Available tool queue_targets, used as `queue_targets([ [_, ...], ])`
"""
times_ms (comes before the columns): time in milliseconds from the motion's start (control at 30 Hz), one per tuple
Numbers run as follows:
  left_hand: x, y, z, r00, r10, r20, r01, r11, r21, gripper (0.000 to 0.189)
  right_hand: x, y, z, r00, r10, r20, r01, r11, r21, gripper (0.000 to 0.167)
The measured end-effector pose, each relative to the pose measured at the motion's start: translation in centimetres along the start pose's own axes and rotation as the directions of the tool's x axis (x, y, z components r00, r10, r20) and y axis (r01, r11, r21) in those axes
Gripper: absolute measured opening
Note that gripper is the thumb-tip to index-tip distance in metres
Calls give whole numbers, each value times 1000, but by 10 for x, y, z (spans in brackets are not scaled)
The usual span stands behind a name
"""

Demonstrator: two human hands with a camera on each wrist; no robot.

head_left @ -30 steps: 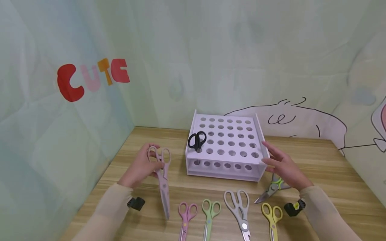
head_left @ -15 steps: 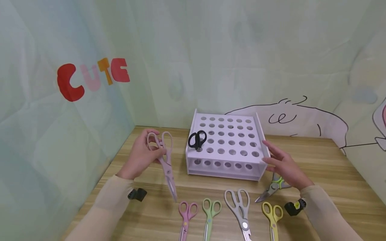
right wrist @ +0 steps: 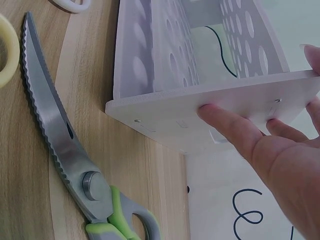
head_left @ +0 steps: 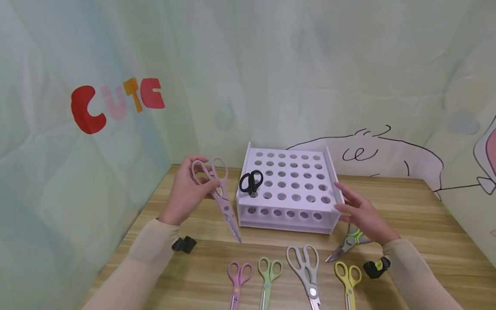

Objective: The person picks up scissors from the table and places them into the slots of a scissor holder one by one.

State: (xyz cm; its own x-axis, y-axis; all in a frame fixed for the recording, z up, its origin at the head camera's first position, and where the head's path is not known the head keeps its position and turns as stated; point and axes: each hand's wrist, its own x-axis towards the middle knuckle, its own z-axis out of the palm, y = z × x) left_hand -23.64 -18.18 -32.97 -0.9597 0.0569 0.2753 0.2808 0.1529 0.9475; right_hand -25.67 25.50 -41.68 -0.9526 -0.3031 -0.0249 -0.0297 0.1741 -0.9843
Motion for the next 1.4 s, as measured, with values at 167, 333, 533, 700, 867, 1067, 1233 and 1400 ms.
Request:
queue_targets([
  [167, 4, 4, 8, 1000, 23, -21, -24, 1000, -11, 54, -1, -1, 0, 1000, 3, -5, -3, 1000, -3, 74],
  [333, 9, 8, 16, 997, 54, -46, -56, 998, -27, 55, -1, -1, 1, 1000, 15, -4, -15, 1000, -6, 74],
  [533, 16, 12, 29, 992, 94, -78, -100, 993, -67, 52, -2, 1, 1, 1000, 26, -9, -26, 1000, 4, 74],
  [700, 22, 13, 38, 992, 110, -69, -117, 988, -104, 50, -1, 1, 1, 999, 36, -11, -36, 999, -3, 75],
  [867, 29, 15, 45, 985, 153, -73, -160, 982, -98, 48, 0, 2, 0, 1000, 25, -9, -25, 1000, -9, 74],
  [1067, 35, 14, 57, 975, 201, -100, -212, 969, -123, 43, 0, 2, 1, 999, 36, -19, -37, 999, -19, 73],
  [1233, 42, 14, 65, 967, 223, -119, -240, 960, -148, 41, 0, 2, 1, 999, 28, -20, -29, 1000, -10, 73],
  [1400, 48, 15, 72, 958, 250, -142, -269, 954, -132, 42, 0, 1, 1, 1000, 26, -15, -26, 1000, -6, 72],
])
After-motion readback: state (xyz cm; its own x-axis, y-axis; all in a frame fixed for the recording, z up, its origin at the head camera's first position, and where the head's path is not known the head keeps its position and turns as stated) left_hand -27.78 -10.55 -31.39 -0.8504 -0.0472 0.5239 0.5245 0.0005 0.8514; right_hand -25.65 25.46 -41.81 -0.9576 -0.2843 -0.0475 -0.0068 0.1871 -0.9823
